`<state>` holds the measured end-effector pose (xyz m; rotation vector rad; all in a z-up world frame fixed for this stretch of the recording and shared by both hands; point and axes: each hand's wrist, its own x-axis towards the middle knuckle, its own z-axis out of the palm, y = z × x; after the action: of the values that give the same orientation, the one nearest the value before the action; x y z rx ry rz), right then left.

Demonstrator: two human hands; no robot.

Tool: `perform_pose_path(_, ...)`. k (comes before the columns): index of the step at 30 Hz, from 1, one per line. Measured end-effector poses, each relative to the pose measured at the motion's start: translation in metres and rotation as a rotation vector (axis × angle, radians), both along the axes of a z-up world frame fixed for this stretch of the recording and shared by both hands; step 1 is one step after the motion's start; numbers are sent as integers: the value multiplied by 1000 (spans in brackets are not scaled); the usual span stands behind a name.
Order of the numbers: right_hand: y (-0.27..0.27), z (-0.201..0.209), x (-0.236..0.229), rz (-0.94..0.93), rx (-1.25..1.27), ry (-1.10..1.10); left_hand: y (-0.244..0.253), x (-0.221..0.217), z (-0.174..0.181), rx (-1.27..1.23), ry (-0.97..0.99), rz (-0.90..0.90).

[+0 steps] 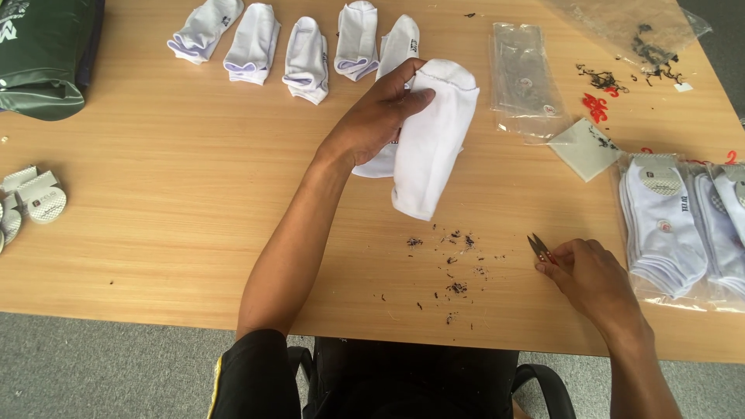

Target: Trimming loose threads from white socks using a thread cutter, folding them, and placing them into individual plastic bags.

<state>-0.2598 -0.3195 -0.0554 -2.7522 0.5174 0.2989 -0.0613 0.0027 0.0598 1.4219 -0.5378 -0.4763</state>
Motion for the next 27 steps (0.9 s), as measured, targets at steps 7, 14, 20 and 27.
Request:
perform_pose_path(7, 6, 16, 5, -147, 164, 47, -2, -2, -2, 10, -30, -25)
perform_pose_path(14, 0, 30, 29, -96, 631, -324, -6, -4, -2, 21, -34, -55)
perform_pose_path(20, 33, 55, 87, -63, 1088, -535, -10, -4, -8, 5, -41, -86)
perform_pose_path(27, 75, 112, 145, 243, 1110, -552, -20, -4, -12, 21, -151, -13)
